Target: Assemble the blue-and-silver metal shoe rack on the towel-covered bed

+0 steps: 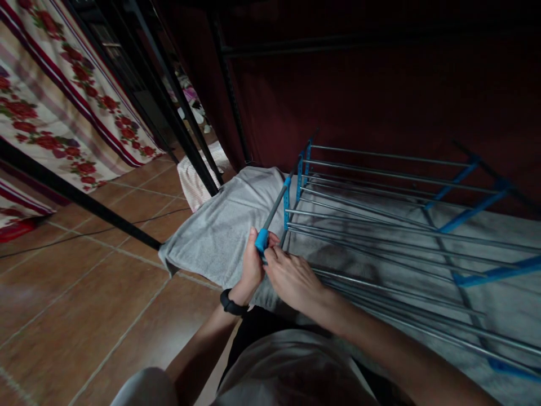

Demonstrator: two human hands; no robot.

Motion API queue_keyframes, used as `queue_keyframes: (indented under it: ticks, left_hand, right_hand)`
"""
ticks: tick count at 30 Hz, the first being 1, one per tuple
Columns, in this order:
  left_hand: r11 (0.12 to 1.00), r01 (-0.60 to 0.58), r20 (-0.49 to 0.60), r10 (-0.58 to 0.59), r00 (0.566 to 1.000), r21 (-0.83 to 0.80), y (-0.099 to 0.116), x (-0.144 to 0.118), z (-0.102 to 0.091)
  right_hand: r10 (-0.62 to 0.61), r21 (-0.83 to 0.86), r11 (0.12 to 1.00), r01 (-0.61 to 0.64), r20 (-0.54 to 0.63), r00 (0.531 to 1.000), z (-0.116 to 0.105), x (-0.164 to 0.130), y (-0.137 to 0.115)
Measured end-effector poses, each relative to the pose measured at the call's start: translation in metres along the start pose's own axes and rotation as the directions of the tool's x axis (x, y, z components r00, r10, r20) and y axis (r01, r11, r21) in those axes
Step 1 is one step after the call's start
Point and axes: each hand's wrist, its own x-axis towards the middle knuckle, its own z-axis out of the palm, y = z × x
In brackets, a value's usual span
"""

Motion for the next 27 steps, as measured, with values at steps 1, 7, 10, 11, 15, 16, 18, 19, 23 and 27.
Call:
queue_keyframes:
  ticks: [1, 7, 10, 11, 15, 16, 18, 19, 23, 27]
  left_hand:
    - [1.000, 0.022, 0.003, -0.022, 1.000, -0.013, 0.002, 0.000, -0.001]
    - [0.995, 0.068, -0.006, -0.069, 0.998, -0.070, 0.001, 0.005, -0.003]
    - [0.989, 0.092, -0.026, -0.095, 0.995, -0.114, -0.005, 0.006, 0.000]
    - [0.988, 0.095, -0.036, -0.100, 0.994, -0.122, -0.007, 0.006, 0.002]
    - [0.989, 0.091, -0.070, -0.100, 0.993, -0.118, -0.009, 0.004, 0.005]
    - [0.990, 0.090, -0.080, -0.099, 0.992, -0.110, -0.008, 0.004, 0.006]
    - [0.991, 0.090, -0.099, -0.099, 0.990, -0.094, -0.007, 0.004, 0.006]
    - [0.992, 0.087, -0.106, -0.097, 0.990, -0.089, -0.008, 0.004, 0.006]
    - [0.993, 0.086, -0.076, -0.092, 0.993, -0.082, -0.012, 0.005, 0.003]
    - [0.996, 0.062, -0.121, -0.069, 0.990, -0.062, -0.018, 0.008, 0.000]
  right_hand:
    - [0.006, 0.008, 1.000, -0.006, 0.004, 1.000, 0.001, 0.006, -0.001]
    - [-0.027, 0.080, 0.997, 0.022, 0.057, 0.998, -0.009, 0.013, 0.013]
    - [0.009, 0.102, 0.995, -0.016, 0.073, 0.997, -0.018, 0.013, 0.018]
    - [0.014, 0.102, 0.995, -0.021, 0.074, 0.997, -0.020, 0.014, 0.019]
    - [0.005, 0.099, 0.995, -0.011, 0.061, 0.998, -0.020, 0.014, 0.019]
    - [0.003, 0.101, 0.995, -0.009, 0.058, 0.998, -0.019, 0.014, 0.019]
    - [0.000, 0.107, 0.994, -0.006, 0.057, 0.998, -0.017, 0.014, 0.020]
    - [0.001, 0.108, 0.994, -0.007, 0.056, 0.998, -0.017, 0.014, 0.020]
    - [0.003, 0.104, 0.995, -0.008, 0.052, 0.999, -0.018, 0.015, 0.018]
    - [0.002, 0.099, 0.995, -0.005, 0.031, 1.000, -0.018, 0.017, 0.017]
